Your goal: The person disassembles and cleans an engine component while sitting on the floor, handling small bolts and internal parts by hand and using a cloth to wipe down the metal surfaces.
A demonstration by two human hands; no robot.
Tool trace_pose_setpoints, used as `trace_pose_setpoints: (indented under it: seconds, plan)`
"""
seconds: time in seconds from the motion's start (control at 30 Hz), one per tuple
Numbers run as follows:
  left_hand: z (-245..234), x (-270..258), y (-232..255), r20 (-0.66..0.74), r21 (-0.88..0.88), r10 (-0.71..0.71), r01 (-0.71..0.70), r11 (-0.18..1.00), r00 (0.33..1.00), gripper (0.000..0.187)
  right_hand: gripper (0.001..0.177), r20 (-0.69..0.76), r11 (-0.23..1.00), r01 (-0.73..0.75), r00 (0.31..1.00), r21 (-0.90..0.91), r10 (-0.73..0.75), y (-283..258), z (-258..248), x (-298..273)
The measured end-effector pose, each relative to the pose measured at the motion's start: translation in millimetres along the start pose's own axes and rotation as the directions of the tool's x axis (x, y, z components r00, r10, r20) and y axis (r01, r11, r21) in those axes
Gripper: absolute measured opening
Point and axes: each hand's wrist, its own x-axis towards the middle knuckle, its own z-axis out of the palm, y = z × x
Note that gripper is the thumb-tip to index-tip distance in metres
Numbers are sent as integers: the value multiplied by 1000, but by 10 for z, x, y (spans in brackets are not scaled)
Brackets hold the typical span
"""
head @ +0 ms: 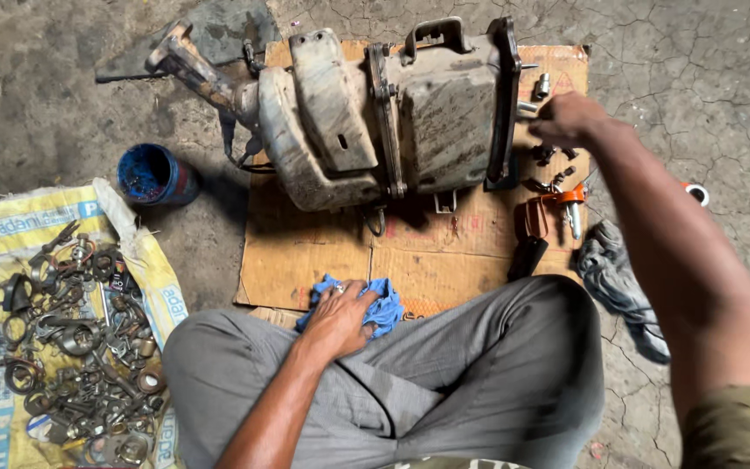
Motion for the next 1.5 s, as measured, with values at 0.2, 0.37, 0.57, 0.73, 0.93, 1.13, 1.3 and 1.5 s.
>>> trace_pose_setpoints:
  seconds: [0.2,0.37,0.57,0.73,0.93,1.13,1.3,1.5]
  plan:
    - [-143,-99,136,-267,64,180,-169,983,947,56,31,-507,846,215,859,488,74,366,290,-1134]
    - [-368,-31,205,-308,-308,235,-331,892,922,37,18,-450,-57,458,886,887,113,-463,1061,-2214]
    - [-272,354,184,-131,-912,257,-218,348,957,37,16,-293,-184,269,948,945,-122,-2156,1520,-2671]
    - [-10,424,-96,-301,-921,-46,-278,272,953,19,19,-647,187,620,746,762,161,-2346,1485,-2514]
    - [-232,529,-270,-503,-838,-308,-369,403,807,17,7,-690,186,669,720,720,79,-1995,1226,-2271]
    - [-443,523,-159,-832,-488,-285,-385,783,476,15,21,-533,546,352,819,760,213,-2199,1348,-2287]
    - [-515,506,37,-843,-432,-211,-387,815,496,21,25,-439,405,374,895,834,78,-2217,1287,-2343]
    - [-390,485,-102,-733,-324,-142,-159,932,666,16,51,-359,413,368,928,833,-104,-2109,1198,-2474]
